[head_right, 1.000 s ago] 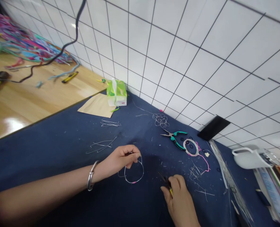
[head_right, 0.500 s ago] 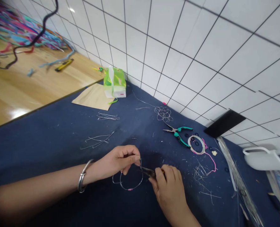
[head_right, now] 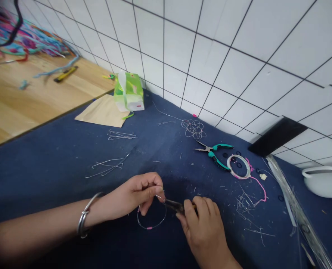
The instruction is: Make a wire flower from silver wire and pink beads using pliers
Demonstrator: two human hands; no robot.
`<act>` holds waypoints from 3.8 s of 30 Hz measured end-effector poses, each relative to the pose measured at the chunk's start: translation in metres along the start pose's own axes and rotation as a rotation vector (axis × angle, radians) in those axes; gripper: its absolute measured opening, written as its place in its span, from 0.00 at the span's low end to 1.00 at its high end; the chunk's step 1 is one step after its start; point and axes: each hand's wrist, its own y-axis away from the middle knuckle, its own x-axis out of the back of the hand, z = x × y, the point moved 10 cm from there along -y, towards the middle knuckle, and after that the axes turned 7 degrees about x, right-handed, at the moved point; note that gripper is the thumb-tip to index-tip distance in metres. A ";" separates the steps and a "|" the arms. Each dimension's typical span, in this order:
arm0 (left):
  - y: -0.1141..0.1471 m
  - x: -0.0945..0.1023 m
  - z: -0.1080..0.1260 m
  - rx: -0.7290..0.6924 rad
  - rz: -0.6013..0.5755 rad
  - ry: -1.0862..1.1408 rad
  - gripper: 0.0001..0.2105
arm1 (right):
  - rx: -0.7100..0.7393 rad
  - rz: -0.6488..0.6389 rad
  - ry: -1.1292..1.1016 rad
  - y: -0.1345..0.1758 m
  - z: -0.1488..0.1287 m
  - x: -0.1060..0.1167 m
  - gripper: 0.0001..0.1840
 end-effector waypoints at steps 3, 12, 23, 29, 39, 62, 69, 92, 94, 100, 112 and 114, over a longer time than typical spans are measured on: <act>0.000 0.000 -0.002 -0.003 0.016 -0.023 0.09 | -0.012 -0.010 -0.019 -0.002 -0.001 0.002 0.12; -0.001 -0.002 -0.006 0.029 0.010 0.052 0.08 | 0.018 -0.015 0.120 0.002 -0.005 0.004 0.13; 0.000 -0.005 -0.006 0.003 0.009 0.085 0.06 | -0.002 -0.044 0.058 -0.002 -0.004 0.003 0.13; 0.005 -0.002 0.004 -0.058 0.079 0.059 0.07 | -0.075 0.025 0.027 -0.003 0.002 0.012 0.13; 0.007 0.000 0.006 -0.133 0.206 0.083 0.08 | -0.099 0.069 0.043 0.000 0.006 0.018 0.13; 0.011 -0.015 0.006 -0.132 0.195 0.255 0.06 | -0.058 0.047 0.288 0.000 0.008 0.032 0.15; 0.009 -0.013 0.006 -0.124 0.199 0.292 0.06 | -0.102 0.072 0.259 0.000 0.014 0.032 0.15; -0.032 0.056 0.047 -0.335 0.422 0.292 0.09 | -0.229 0.133 0.430 -0.076 0.057 0.055 0.14; -0.032 0.055 0.046 -0.322 0.401 0.320 0.08 | -0.205 0.133 0.385 -0.078 0.053 0.047 0.14; -0.028 0.043 0.046 -0.323 0.354 0.346 0.07 | -0.154 0.111 0.339 -0.076 0.040 0.033 0.14; -0.029 0.037 0.043 -0.294 0.326 0.393 0.08 | -0.135 0.101 0.364 -0.072 0.040 0.029 0.14; -0.028 0.036 0.044 -0.294 0.315 0.399 0.07 | -0.132 0.101 0.365 -0.072 0.040 0.030 0.14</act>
